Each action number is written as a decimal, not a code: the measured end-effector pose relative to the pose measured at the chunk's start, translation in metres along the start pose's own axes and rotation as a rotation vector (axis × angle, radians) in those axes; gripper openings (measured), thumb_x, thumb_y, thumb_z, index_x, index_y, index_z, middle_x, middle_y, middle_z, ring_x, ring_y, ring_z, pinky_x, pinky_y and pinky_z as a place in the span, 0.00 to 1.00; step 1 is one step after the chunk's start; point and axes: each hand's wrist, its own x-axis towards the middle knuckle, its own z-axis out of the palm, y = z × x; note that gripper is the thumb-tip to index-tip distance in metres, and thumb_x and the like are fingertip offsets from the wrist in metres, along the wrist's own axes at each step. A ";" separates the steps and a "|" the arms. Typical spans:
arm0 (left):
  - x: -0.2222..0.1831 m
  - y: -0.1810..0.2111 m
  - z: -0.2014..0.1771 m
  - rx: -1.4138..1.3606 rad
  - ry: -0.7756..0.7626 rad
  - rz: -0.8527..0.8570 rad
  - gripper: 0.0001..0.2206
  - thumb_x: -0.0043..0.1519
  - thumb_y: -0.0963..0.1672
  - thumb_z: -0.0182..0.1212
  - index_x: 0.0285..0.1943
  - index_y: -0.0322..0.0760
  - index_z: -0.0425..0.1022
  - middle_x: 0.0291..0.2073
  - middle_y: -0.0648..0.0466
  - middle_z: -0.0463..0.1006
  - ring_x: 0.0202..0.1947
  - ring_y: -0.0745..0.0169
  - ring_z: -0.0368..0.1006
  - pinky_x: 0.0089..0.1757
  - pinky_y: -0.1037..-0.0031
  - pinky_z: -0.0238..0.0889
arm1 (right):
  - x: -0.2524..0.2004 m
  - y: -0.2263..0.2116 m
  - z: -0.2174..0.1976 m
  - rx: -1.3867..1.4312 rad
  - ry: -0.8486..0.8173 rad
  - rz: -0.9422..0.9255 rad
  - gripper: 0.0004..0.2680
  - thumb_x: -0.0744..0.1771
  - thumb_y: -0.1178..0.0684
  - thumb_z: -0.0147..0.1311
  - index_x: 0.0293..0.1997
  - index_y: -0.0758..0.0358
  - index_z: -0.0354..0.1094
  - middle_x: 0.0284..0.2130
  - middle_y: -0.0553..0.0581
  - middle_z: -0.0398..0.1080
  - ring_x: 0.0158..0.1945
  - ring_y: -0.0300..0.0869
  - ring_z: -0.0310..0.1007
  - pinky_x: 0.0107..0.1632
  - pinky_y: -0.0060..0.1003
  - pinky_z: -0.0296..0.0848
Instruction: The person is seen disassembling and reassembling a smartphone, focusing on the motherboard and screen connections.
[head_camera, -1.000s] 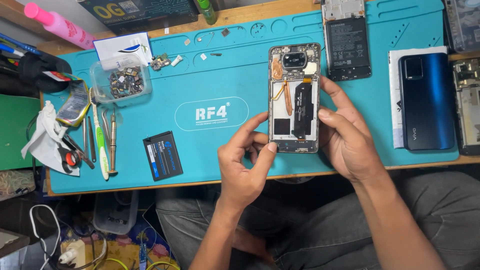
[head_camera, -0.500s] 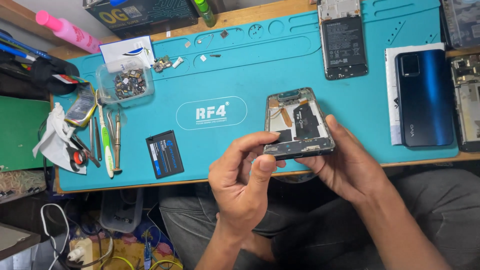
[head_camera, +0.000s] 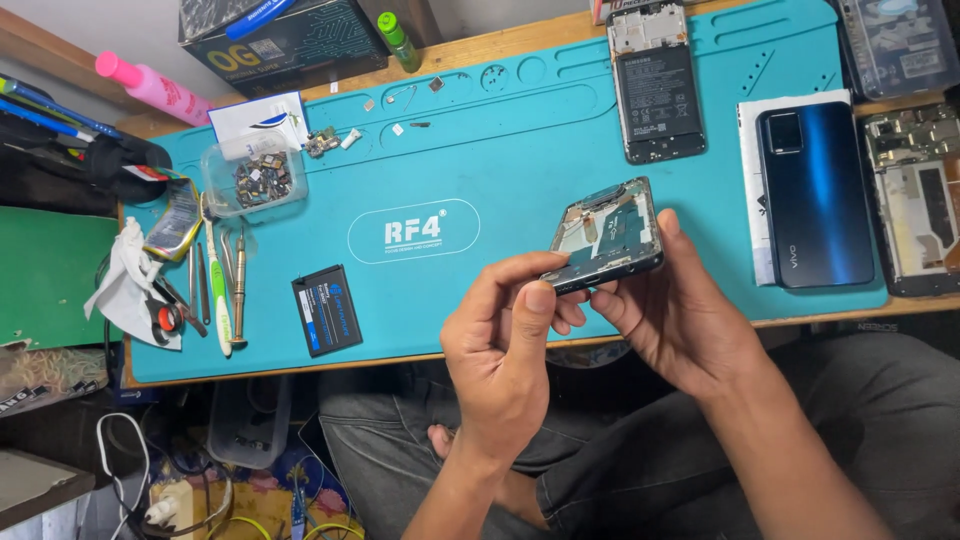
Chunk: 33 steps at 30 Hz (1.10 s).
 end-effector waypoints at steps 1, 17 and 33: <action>0.000 0.000 0.000 -0.006 -0.001 -0.003 0.12 0.74 0.42 0.57 0.60 0.25 0.76 0.40 0.47 0.81 0.38 0.67 0.75 0.43 0.78 0.71 | 0.000 0.000 0.000 0.008 -0.009 -0.003 0.19 0.72 0.43 0.55 0.64 0.69 0.67 0.44 0.62 0.79 0.37 0.38 0.83 0.41 0.29 0.88; -0.005 0.001 0.007 -0.093 -0.123 -0.023 0.14 0.76 0.40 0.52 0.65 0.22 0.73 0.39 0.50 0.78 0.39 0.68 0.71 0.44 0.77 0.69 | -0.021 -0.016 0.027 -0.058 -0.150 -0.112 0.23 0.72 0.38 0.53 0.72 0.62 0.60 0.61 0.77 0.72 0.46 0.49 0.79 0.38 0.38 0.81; -0.068 0.031 -0.040 0.053 -0.120 0.036 0.10 0.60 0.38 0.66 0.49 0.24 0.83 0.29 0.49 0.83 0.24 0.71 0.68 0.28 0.82 0.64 | -0.118 0.048 0.034 0.012 -0.017 0.098 0.23 0.75 0.38 0.46 0.77 0.61 0.54 0.67 0.79 0.66 0.61 0.58 0.79 0.60 0.46 0.84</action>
